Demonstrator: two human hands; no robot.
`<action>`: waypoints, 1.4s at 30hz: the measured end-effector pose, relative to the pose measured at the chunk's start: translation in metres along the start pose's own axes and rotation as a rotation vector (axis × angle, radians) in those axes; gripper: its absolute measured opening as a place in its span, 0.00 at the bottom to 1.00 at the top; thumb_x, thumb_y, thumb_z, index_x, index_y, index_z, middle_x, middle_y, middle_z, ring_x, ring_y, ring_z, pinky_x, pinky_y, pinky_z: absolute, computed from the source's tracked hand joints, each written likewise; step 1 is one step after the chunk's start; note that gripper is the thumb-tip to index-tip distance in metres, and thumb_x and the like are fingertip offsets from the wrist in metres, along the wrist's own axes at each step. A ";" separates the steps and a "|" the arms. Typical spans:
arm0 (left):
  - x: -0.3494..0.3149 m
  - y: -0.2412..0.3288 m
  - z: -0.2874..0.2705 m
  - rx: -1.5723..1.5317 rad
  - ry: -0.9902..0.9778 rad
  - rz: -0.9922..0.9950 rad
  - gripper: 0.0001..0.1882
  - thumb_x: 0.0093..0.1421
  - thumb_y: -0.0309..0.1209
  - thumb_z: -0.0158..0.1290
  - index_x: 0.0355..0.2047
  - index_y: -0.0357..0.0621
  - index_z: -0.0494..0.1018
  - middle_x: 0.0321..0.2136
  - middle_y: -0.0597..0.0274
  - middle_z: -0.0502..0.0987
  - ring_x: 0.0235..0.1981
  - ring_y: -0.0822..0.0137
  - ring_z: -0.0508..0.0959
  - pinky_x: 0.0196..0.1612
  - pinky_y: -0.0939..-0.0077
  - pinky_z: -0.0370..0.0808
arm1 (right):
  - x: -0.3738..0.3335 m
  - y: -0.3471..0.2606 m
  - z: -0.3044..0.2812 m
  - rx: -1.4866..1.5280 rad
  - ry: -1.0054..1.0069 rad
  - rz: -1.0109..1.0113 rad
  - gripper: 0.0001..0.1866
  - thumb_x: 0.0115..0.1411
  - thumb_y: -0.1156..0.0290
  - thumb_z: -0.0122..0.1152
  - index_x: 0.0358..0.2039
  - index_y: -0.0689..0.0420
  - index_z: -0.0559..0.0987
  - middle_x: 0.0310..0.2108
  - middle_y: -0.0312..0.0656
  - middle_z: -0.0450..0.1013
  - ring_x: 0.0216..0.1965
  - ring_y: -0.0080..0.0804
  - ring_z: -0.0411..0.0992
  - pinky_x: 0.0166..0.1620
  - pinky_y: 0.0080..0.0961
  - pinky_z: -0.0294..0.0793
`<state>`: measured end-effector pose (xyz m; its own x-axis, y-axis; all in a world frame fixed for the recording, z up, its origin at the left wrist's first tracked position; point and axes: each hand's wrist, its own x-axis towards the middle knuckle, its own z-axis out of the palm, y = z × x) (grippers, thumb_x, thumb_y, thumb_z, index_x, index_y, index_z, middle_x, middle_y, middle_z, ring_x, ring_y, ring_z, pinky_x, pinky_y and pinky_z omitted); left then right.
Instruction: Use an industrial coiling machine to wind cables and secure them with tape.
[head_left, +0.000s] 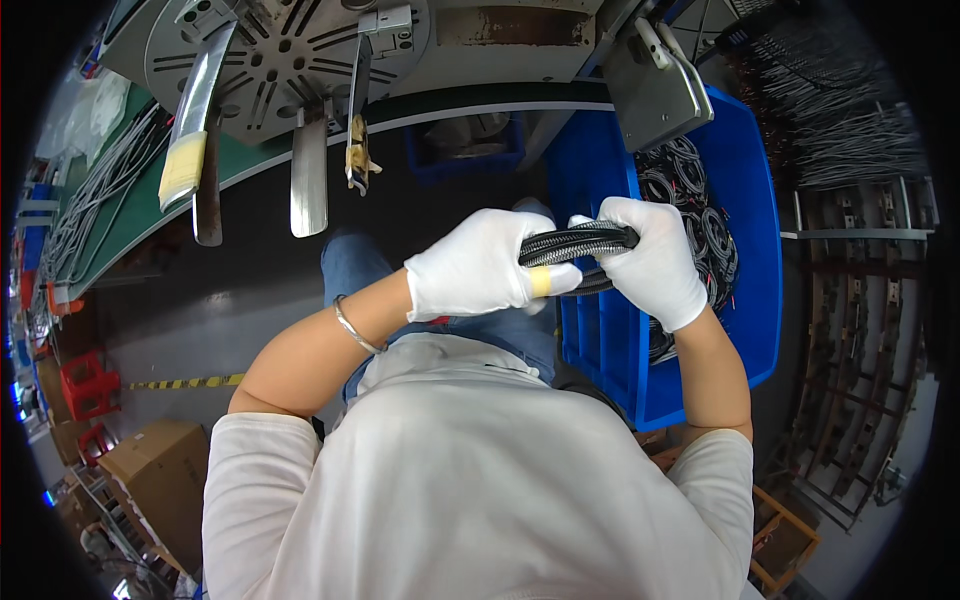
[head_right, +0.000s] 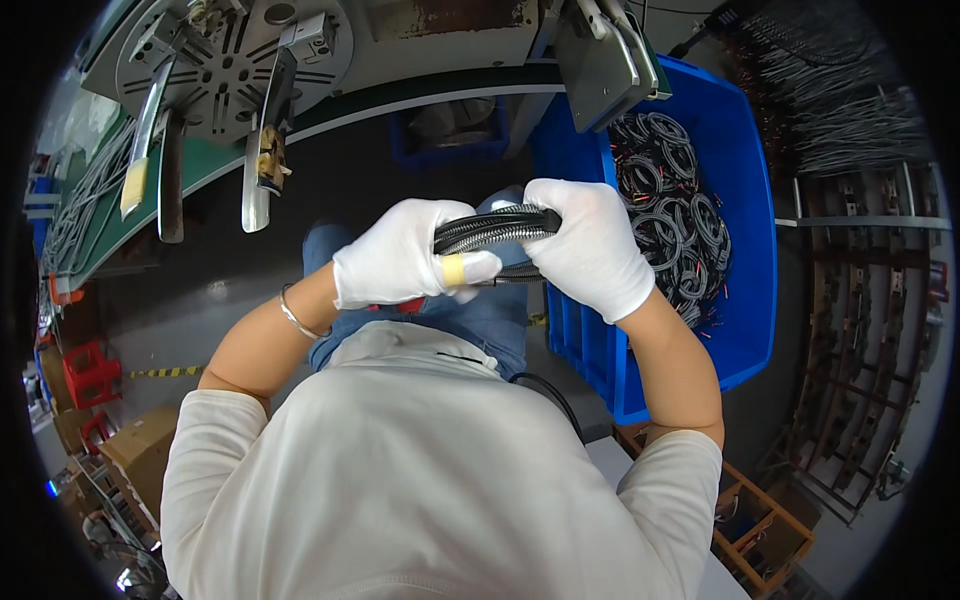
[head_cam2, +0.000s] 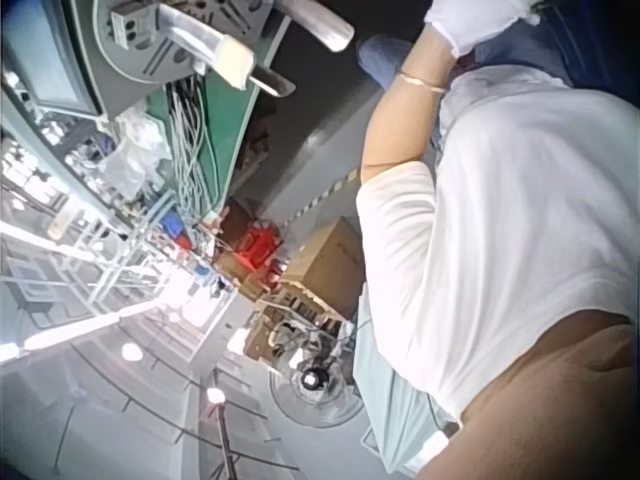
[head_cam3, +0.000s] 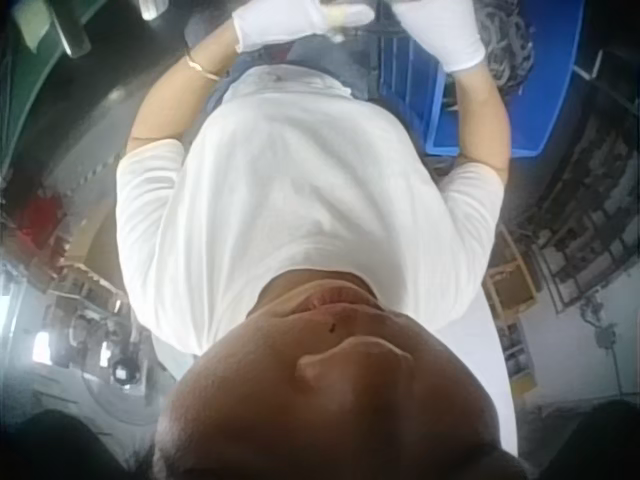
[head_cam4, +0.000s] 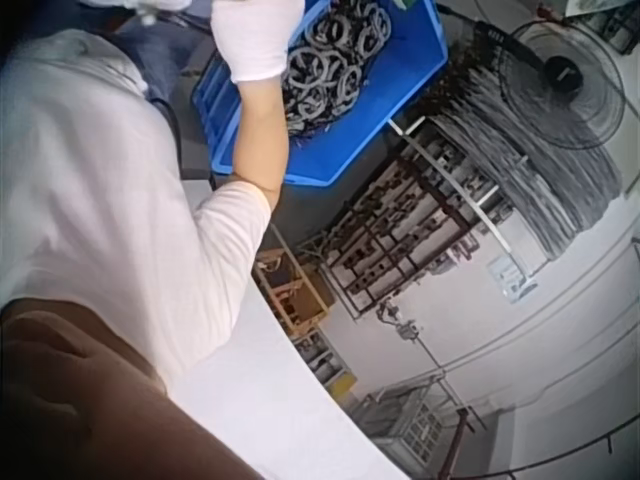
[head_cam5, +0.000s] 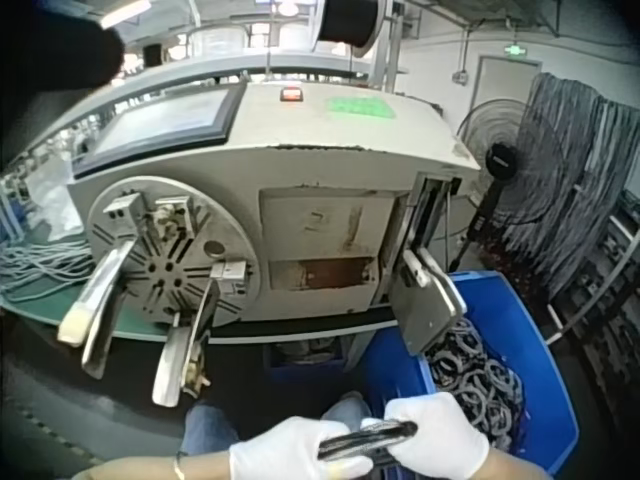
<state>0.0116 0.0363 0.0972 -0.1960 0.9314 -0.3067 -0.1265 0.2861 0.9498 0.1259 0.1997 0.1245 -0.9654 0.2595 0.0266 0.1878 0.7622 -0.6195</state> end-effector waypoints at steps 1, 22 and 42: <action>0.002 0.002 0.001 -0.001 -0.003 0.000 0.14 0.57 0.38 0.55 0.28 0.37 0.76 0.16 0.58 0.74 0.18 0.69 0.73 0.25 0.75 0.71 | 0.003 0.002 -0.002 -0.003 0.005 0.028 0.12 0.52 0.74 0.64 0.16 0.59 0.71 0.14 0.42 0.67 0.17 0.31 0.69 0.23 0.25 0.66; 0.012 0.118 0.074 0.965 0.507 1.097 0.13 0.48 0.33 0.58 0.32 0.41 0.74 0.31 0.56 0.75 0.32 0.57 0.77 0.35 0.66 0.74 | -0.037 0.036 -0.092 -0.014 0.672 -0.256 0.14 0.50 0.84 0.61 0.40 0.62 0.78 0.33 0.42 0.78 0.29 0.29 0.77 0.34 0.24 0.76; 0.105 0.111 0.048 -0.186 0.420 0.377 0.10 0.59 0.33 0.55 0.28 0.38 0.73 0.17 0.68 0.71 0.14 0.79 0.68 0.14 0.84 0.64 | 0.092 0.007 -0.086 1.508 0.967 -0.302 0.18 0.65 0.61 0.54 0.39 0.67 0.75 0.12 0.29 0.60 0.12 0.16 0.58 0.19 0.19 0.61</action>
<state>0.0238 0.1764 0.1736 -0.6237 0.7815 0.0156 -0.1341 -0.1266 0.9828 0.0544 0.2803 0.1899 -0.3949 0.8629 0.3154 -0.7911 -0.1448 -0.5944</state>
